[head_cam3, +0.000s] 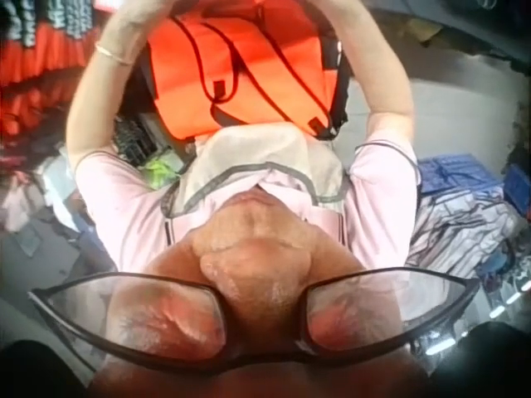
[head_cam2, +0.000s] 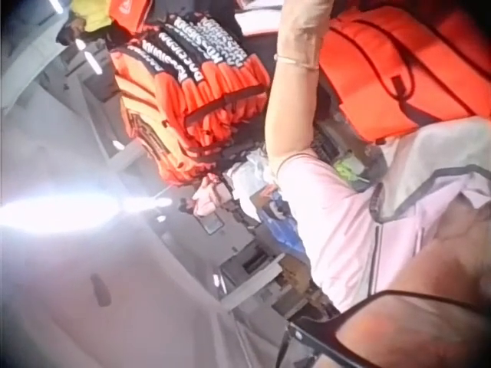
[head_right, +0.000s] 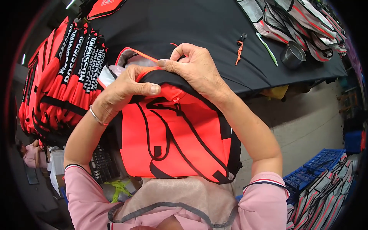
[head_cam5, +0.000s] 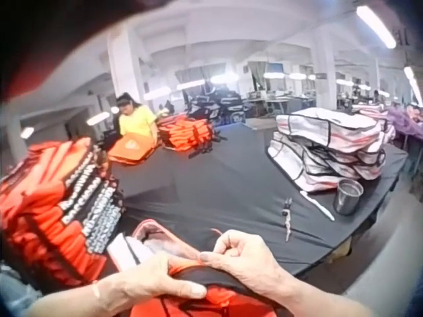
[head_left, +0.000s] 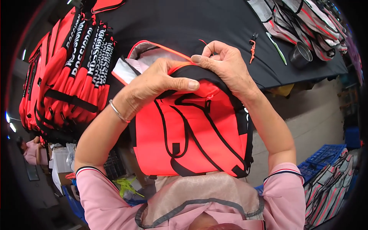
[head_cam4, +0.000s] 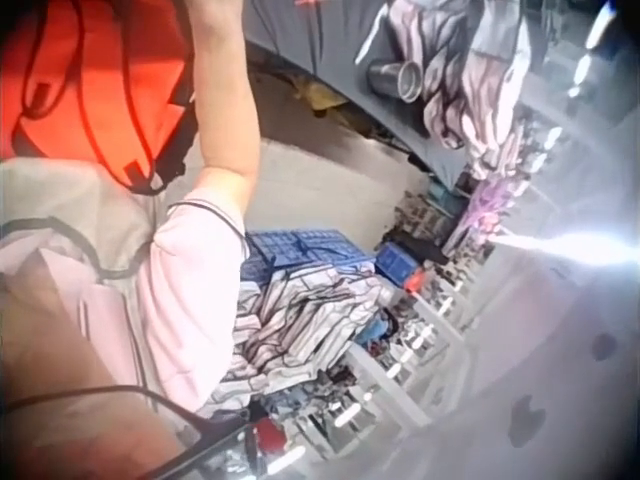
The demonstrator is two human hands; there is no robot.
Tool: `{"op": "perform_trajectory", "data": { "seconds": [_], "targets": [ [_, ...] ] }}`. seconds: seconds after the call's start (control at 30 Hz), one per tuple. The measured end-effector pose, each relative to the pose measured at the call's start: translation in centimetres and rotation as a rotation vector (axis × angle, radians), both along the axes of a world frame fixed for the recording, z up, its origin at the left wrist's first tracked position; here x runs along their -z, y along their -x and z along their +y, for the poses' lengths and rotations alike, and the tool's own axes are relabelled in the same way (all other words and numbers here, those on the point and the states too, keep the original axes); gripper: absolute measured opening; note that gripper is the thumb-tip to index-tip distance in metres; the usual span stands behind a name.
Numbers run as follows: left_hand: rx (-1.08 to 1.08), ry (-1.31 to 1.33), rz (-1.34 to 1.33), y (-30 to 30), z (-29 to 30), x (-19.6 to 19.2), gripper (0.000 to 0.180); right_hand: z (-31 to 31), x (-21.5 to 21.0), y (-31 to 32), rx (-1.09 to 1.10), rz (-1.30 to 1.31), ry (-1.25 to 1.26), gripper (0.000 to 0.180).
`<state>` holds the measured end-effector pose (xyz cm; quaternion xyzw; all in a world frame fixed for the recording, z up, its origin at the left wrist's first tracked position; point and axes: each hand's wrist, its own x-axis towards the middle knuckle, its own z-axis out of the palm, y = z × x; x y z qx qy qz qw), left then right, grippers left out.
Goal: Inspecting and trimming loose threads on red and black backpacks using small scissors.
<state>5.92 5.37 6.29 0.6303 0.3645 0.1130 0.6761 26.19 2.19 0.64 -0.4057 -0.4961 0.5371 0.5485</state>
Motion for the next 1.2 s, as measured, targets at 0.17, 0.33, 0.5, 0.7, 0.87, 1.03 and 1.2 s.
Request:
{"op": "perform_trajectory", "data": {
  "seconds": [0.17,0.33,0.5,0.7,0.87,1.03,1.2],
  "targets": [
    [-0.032,0.036,-0.162,0.0,-1.5,2.7,0.037,0.6,0.4,0.2,0.023,-0.094,-0.057,0.022],
    [-0.096,0.164,-0.220,0.3,-2.4,4.1,0.035,1.5,0.9,1.1,0.057,-0.243,-0.149,0.021],
    [-0.172,0.311,-0.285,0.3,-3.1,5.1,0.039,3.3,2.7,1.8,0.048,-0.300,-0.207,0.015],
    [-0.205,0.093,-0.193,0.0,-2.4,3.4,0.048,3.2,1.2,0.6,0.001,-0.323,-0.153,0.021],
    [-0.193,0.073,-0.040,-0.6,-1.8,2.2,0.046,1.5,0.9,-1.4,-0.027,-0.322,-0.166,0.022],
    [-0.236,0.145,-0.204,-0.8,-3.2,3.5,0.050,1.0,1.9,-0.9,0.007,-0.277,-0.264,0.018],
    [-0.157,0.183,-0.274,-0.1,-4.3,4.7,0.060,1.5,2.5,0.2,-0.071,-0.286,-0.215,0.016]
  ]
}}
